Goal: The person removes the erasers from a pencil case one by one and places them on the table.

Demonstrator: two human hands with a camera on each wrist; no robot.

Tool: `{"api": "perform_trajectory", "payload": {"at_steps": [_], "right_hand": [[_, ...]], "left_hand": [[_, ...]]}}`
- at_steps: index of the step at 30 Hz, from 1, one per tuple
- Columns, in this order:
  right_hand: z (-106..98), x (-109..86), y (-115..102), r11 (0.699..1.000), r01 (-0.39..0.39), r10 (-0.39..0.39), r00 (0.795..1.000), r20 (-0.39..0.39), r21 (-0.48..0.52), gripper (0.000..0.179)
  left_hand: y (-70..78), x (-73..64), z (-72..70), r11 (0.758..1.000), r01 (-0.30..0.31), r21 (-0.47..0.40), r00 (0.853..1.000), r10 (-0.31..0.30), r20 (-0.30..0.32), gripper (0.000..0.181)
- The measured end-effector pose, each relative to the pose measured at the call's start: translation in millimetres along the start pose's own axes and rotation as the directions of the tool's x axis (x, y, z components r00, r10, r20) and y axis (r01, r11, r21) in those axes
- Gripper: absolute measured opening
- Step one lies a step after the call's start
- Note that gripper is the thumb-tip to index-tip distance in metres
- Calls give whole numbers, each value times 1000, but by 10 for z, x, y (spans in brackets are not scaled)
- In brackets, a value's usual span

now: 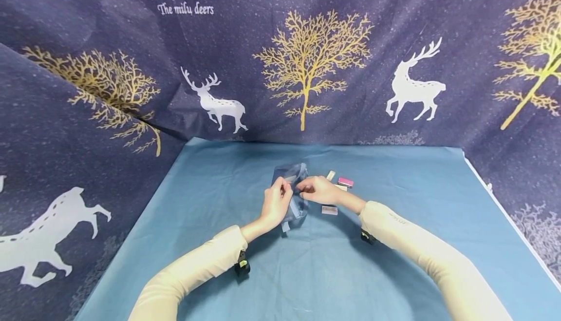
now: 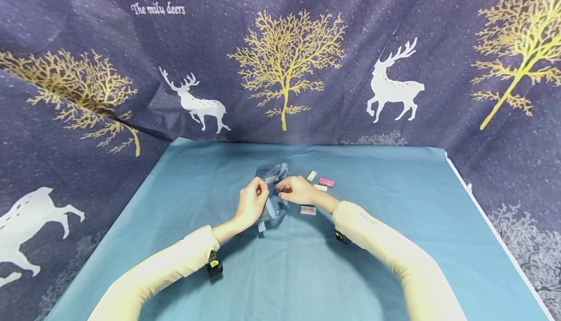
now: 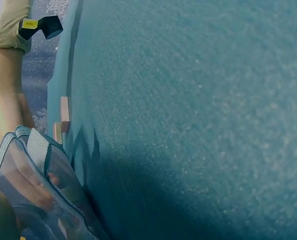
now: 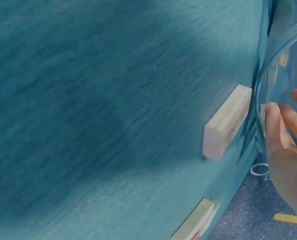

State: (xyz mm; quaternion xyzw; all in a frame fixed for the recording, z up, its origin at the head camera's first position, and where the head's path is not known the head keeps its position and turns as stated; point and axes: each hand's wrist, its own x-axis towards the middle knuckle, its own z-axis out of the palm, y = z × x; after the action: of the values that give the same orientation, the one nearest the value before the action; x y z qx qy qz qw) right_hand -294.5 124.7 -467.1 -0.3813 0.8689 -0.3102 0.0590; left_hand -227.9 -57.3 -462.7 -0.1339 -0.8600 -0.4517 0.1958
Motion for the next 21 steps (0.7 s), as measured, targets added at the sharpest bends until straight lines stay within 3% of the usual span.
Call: {"api": "perform_trajectory", "payload": {"at_steps": [9, 16, 21], "right_hand": [[48, 73, -31, 997, -23, 25, 1000, 18, -71, 30], [35, 99, -116, 1000, -24, 23, 996, 88, 10, 31], [80, 138, -129, 1000, 0, 3, 991, 132, -18, 26]], "left_hand": [[-18, 12, 3, 1000, 3, -10, 1000, -3, 3, 13], [-9, 19, -9, 1000, 6, -10, 1000, -6, -3, 15], [-6, 4, -25, 1000, 27, -7, 1000, -27, 10, 15]]}}
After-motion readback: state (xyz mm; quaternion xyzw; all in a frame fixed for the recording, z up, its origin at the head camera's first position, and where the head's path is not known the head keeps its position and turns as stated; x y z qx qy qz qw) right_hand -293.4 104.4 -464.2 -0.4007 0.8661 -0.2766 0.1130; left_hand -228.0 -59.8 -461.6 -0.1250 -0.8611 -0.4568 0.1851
